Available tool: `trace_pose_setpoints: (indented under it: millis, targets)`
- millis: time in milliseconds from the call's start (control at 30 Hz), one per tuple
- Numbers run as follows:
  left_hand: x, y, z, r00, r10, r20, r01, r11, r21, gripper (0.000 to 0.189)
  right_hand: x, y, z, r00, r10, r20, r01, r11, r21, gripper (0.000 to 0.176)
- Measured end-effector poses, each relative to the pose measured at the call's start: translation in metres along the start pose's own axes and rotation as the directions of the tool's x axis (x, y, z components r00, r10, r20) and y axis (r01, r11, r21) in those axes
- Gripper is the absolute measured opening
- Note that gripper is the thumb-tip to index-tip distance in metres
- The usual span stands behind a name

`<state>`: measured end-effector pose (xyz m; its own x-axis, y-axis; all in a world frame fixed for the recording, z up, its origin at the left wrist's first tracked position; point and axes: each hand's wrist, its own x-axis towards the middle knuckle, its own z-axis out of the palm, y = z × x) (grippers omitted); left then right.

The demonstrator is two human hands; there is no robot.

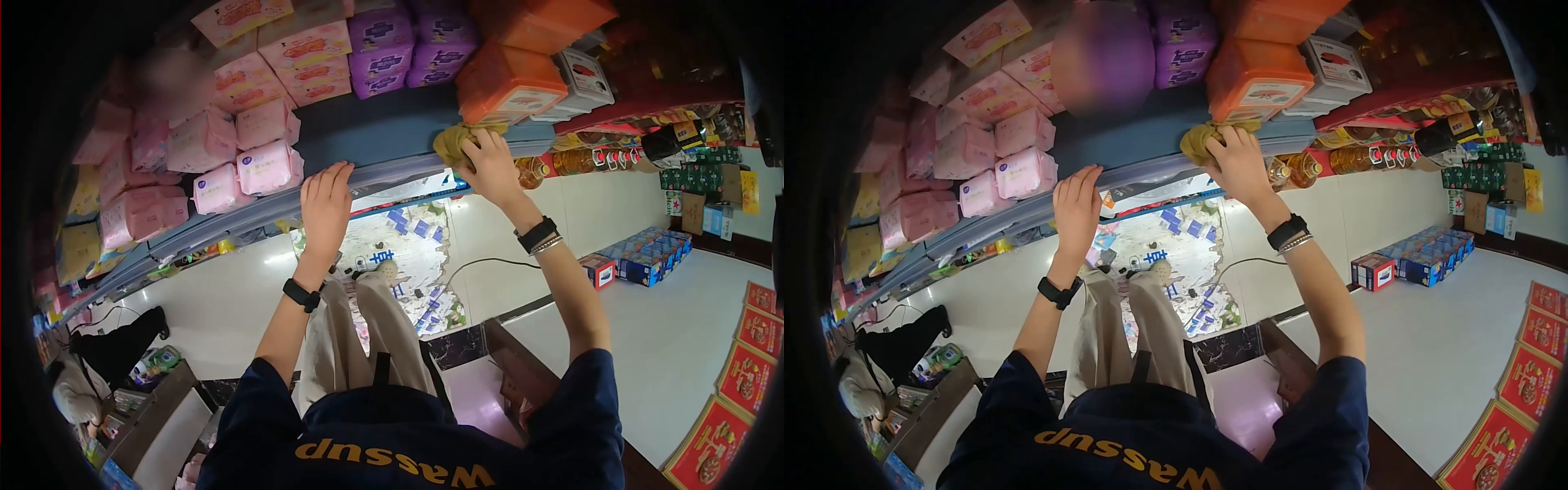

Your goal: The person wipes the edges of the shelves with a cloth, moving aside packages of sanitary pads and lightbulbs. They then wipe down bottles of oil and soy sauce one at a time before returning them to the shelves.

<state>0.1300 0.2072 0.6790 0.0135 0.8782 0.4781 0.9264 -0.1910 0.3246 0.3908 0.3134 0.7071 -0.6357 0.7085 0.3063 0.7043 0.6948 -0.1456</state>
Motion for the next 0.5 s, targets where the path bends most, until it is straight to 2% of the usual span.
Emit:
trace_pose_setpoints:
  millis: [67, 133, 167, 267, 400, 500]
  targets:
    - [0.000, 0.000, -0.002, 1.000, 0.000, 0.001, 0.000, 1.000, -0.004, 0.033, -0.003, 0.006, -0.005, 1.000, 0.011, 0.020, -0.010, 1.000, -0.014, 0.024]
    - [0.002, 0.000, -0.001, 1.000, 0.010, -0.001, -0.010, 1.000, -0.013, 0.032, -0.008, 0.020, -0.014, 0.992, -0.073, 0.102, 0.071, 0.997, 0.022, 0.028]
    - [0.001, -0.001, -0.001, 1.000, 0.002, -0.004, -0.002, 1.000, -0.011, 0.031, -0.010, 0.028, -0.018, 0.993, -0.067, 0.097, 0.066, 0.998, 0.013, 0.028]
    - [0.001, 0.000, 0.000, 1.000, -0.007, 0.001, 0.007, 1.000, -0.011, 0.030, -0.024, 0.058, -0.023, 0.996, -0.005, 0.089, 0.011, 0.998, -0.067, 0.021]
    - [-0.001, -0.003, 0.001, 0.999, -0.031, 0.015, 0.031, 0.999, -0.044, 0.030, -0.045, 0.100, -0.043, 0.996, 0.065, 0.063, -0.056, 0.988, -0.144, 0.022]
    - [-0.001, 0.000, 0.001, 1.000, -0.025, -0.011, 0.024, 0.999, -0.034, 0.029, -0.055, 0.128, -0.042, 0.973, 0.218, 0.076, -0.211, 0.973, -0.097, 0.027]
